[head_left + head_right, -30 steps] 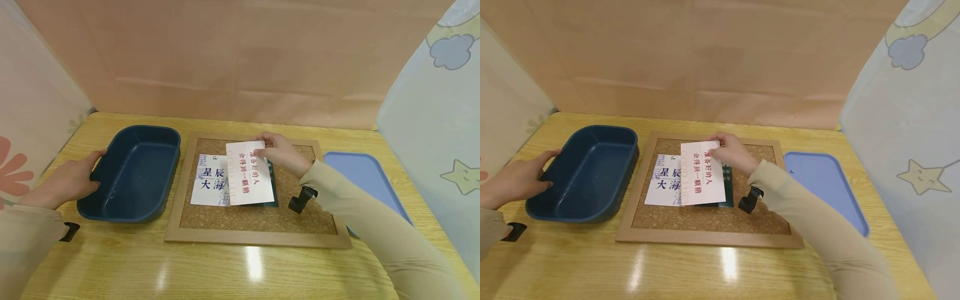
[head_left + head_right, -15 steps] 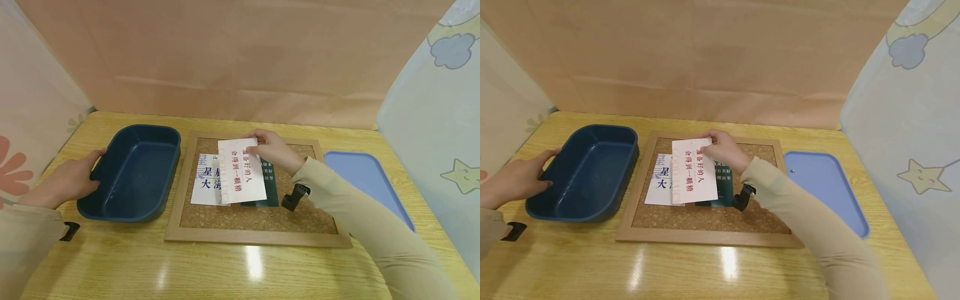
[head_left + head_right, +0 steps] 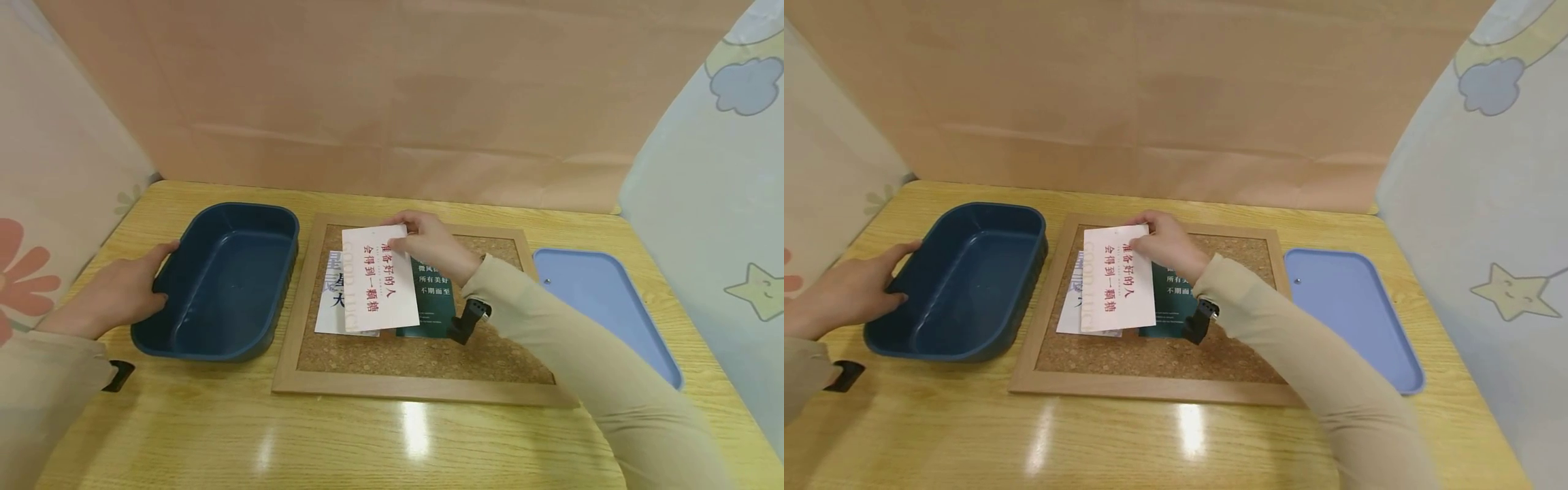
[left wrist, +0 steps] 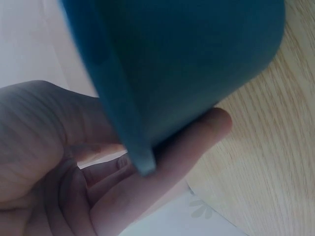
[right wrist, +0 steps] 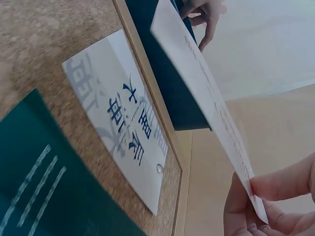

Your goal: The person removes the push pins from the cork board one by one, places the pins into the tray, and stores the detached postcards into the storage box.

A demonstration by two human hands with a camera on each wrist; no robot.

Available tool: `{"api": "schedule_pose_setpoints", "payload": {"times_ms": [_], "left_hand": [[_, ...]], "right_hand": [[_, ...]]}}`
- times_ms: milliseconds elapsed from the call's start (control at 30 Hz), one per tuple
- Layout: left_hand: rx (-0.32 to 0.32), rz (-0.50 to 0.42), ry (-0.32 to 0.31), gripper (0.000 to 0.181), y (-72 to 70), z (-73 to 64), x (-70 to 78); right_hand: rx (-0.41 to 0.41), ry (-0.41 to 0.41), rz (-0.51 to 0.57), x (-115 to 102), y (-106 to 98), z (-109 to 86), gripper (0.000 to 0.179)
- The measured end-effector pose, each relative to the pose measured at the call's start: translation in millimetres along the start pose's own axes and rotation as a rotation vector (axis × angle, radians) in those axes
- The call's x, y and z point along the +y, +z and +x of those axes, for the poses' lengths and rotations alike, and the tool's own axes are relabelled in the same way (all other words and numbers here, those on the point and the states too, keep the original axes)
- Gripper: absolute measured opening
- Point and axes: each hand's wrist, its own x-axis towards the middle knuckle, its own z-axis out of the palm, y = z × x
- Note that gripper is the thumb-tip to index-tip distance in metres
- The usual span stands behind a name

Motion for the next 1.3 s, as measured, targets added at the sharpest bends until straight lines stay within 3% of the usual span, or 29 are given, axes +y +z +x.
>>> {"api": "schedule_pose_setpoints", "payload": {"times_ms": [1300], "left_hand": [[0.011, -0.019, -0.004, 0.078, -0.4, 0.8, 9.7]], "right_hand": [[-0.066, -0.036, 0.065, -33, 55, 17.0, 0.038]]}}
